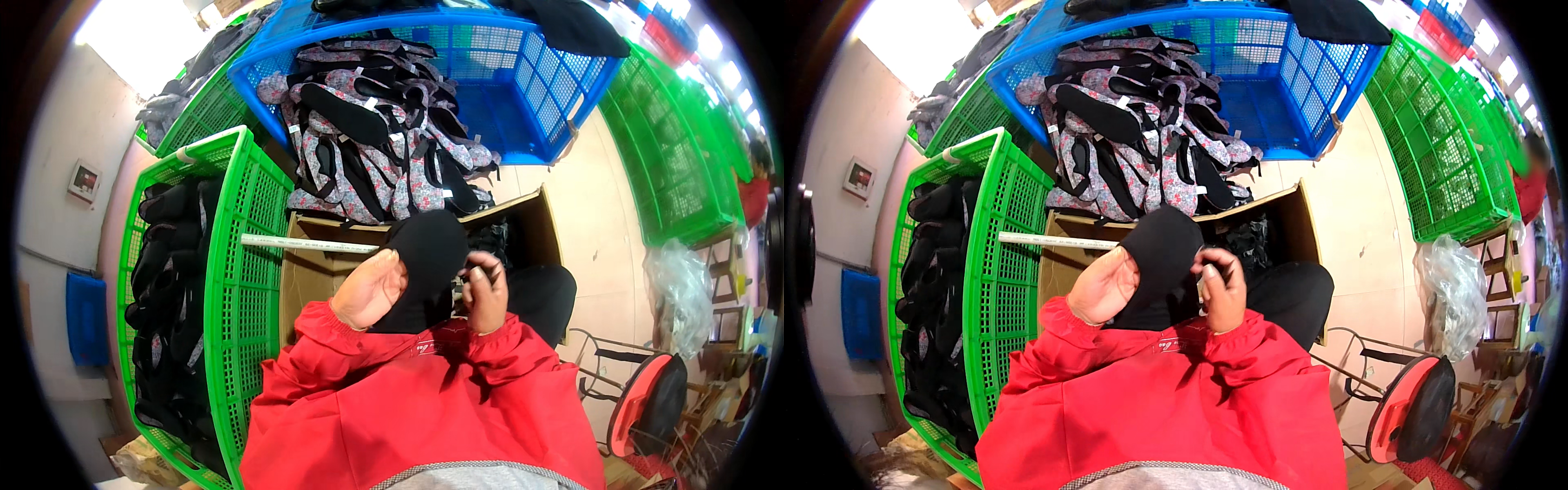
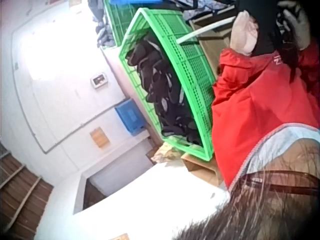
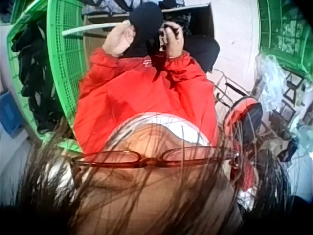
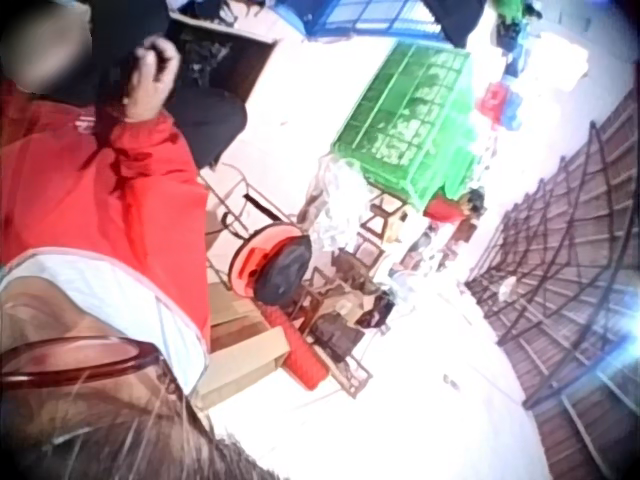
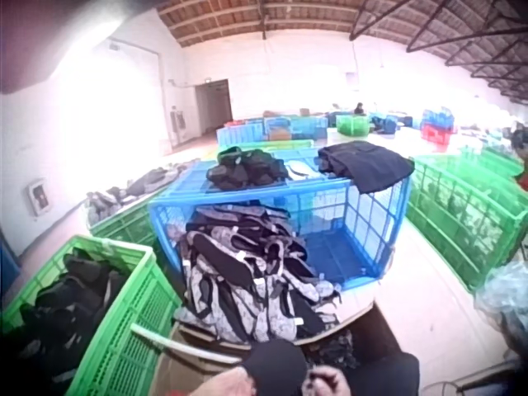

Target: The person sits on the floor and assembles slippers by hand. They pick up a slipper upper and a sole, attach a small black strap to the upper, and then press the upper onto the sole. The person repeats this process for multiple slippers, placing the finished items into a green basket.

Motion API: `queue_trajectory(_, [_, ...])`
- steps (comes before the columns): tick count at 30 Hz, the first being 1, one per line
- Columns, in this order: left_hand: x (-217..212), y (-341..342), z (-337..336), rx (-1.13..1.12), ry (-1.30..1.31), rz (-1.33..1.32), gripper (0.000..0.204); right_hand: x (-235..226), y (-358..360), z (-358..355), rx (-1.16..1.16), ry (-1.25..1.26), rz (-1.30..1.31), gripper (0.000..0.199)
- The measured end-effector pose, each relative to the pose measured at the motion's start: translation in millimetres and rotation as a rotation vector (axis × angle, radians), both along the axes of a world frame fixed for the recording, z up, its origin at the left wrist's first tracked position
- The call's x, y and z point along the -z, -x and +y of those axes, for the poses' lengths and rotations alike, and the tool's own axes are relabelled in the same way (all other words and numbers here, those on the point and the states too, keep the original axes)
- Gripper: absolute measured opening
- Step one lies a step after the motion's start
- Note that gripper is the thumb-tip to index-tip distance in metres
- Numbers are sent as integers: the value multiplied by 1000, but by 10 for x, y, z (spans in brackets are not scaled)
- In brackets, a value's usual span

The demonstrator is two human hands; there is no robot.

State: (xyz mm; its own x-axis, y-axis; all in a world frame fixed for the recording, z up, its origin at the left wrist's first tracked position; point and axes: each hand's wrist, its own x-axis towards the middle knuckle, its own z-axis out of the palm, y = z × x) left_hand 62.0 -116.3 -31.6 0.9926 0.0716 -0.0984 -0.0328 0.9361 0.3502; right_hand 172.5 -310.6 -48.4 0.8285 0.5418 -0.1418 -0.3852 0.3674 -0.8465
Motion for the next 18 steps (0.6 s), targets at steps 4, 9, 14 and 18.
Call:
queue_trajectory(4, [-202,62,-73,172,-394,332,17,-218,-199,63,-68,-287,-229,51])
queue_trajectory(9, [-64,56,-238,108,-198,215,14,-145,-128,134,-186,-227,-363,52])
queue_trajectory(14, [-191,-84,-480,121,22,125,65,-94,0,80,-153,-173,-404,43])
queue_trajectory(18, [-204,-138,-512,155,20,115,65,-173,7,33,-132,-156,-450,43])
